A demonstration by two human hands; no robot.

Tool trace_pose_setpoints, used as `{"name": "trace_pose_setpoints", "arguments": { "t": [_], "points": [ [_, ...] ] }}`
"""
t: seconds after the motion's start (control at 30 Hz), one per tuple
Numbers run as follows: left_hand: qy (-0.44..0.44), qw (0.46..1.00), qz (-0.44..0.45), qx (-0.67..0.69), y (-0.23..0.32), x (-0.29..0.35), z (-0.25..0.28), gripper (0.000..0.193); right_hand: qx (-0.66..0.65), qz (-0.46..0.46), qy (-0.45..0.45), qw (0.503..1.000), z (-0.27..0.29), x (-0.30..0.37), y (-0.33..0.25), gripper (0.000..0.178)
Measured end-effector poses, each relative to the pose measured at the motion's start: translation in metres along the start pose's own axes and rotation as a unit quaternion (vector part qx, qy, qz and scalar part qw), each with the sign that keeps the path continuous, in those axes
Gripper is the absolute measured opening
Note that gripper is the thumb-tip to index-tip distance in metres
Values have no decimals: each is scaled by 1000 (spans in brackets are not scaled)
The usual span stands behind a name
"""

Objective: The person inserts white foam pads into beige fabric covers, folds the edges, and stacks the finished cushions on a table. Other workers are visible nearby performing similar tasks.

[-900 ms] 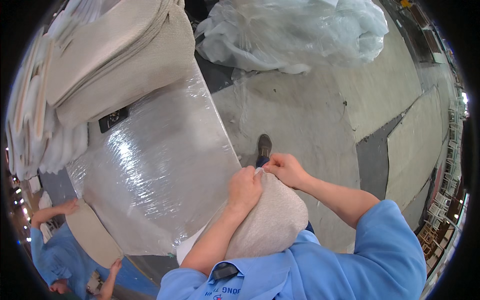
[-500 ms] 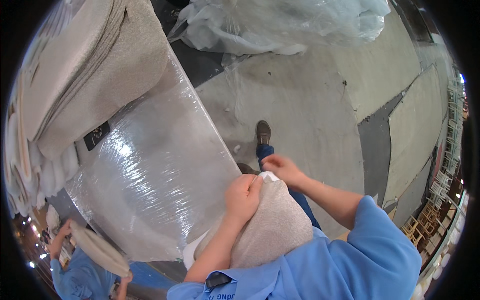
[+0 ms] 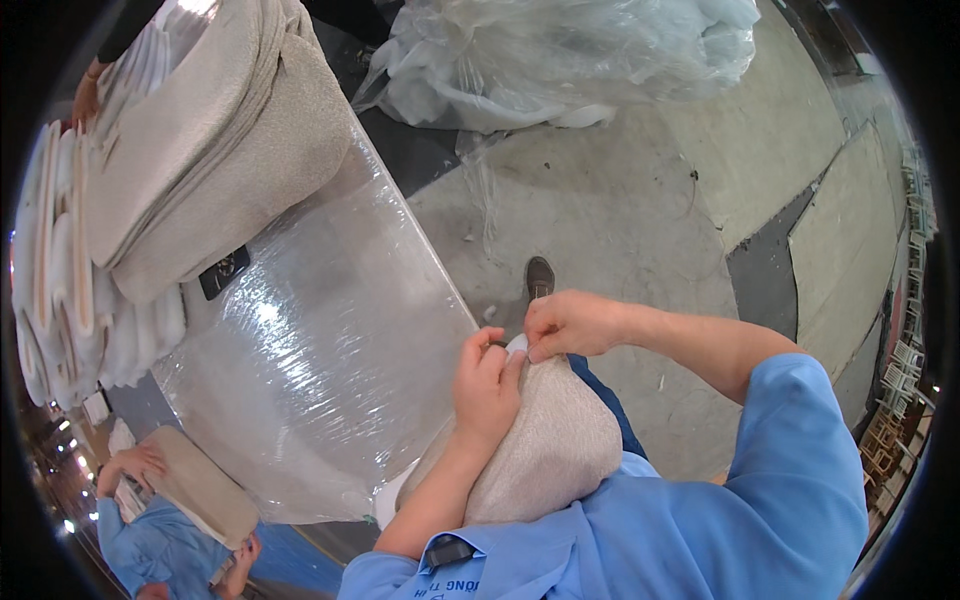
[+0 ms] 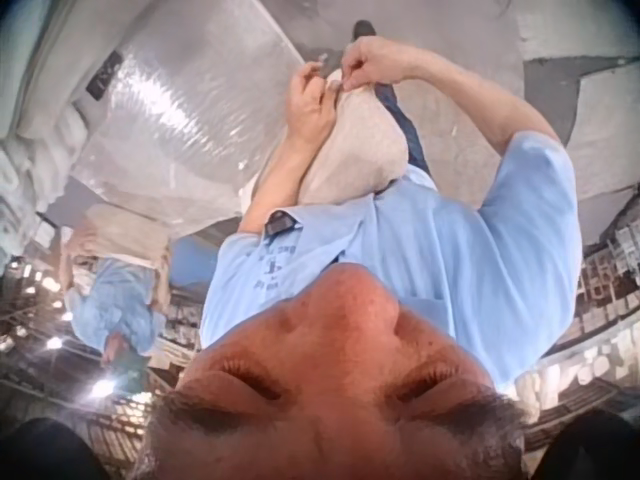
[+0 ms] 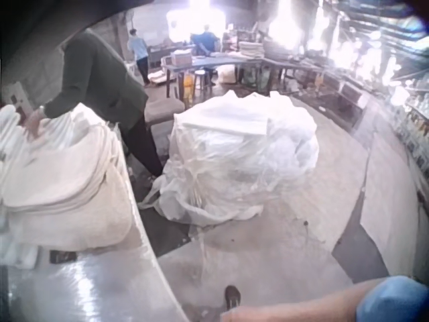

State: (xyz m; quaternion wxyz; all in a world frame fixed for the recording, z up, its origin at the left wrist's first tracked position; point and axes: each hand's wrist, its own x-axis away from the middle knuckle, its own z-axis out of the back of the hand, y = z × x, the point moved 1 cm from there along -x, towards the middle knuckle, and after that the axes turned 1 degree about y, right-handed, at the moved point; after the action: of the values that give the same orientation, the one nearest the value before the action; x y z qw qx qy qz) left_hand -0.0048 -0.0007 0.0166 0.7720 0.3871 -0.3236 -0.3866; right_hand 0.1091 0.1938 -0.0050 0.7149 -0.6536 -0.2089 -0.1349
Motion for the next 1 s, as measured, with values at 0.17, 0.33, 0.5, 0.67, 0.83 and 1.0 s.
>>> {"name": "trace_pose_setpoints", "arguments": {
  "t": [0.17,0.33,0.5,0.67,0.83,1.0],
  "points": [
    [-142,981,111,76,8,-18,8,24,-55,8,182,982,-23,14,9,21],
    [-80,989,121,-31,-1,-15,-16,26,-187,-104,225,951,-44,13,21,23],
    [-74,986,126,-74,-4,-29,-20,27,-258,-149,215,930,-48,0,42,24],
    [-95,980,139,-109,-7,-39,-24,29,-422,-198,180,866,-58,-14,65,23],
    [-93,978,133,-129,-6,-41,-25,27,-558,-218,134,790,-63,-18,73,21],
    [-121,969,148,-155,-1,-39,-24,21,-627,-255,81,731,-66,-19,71,18]
  ]
}}
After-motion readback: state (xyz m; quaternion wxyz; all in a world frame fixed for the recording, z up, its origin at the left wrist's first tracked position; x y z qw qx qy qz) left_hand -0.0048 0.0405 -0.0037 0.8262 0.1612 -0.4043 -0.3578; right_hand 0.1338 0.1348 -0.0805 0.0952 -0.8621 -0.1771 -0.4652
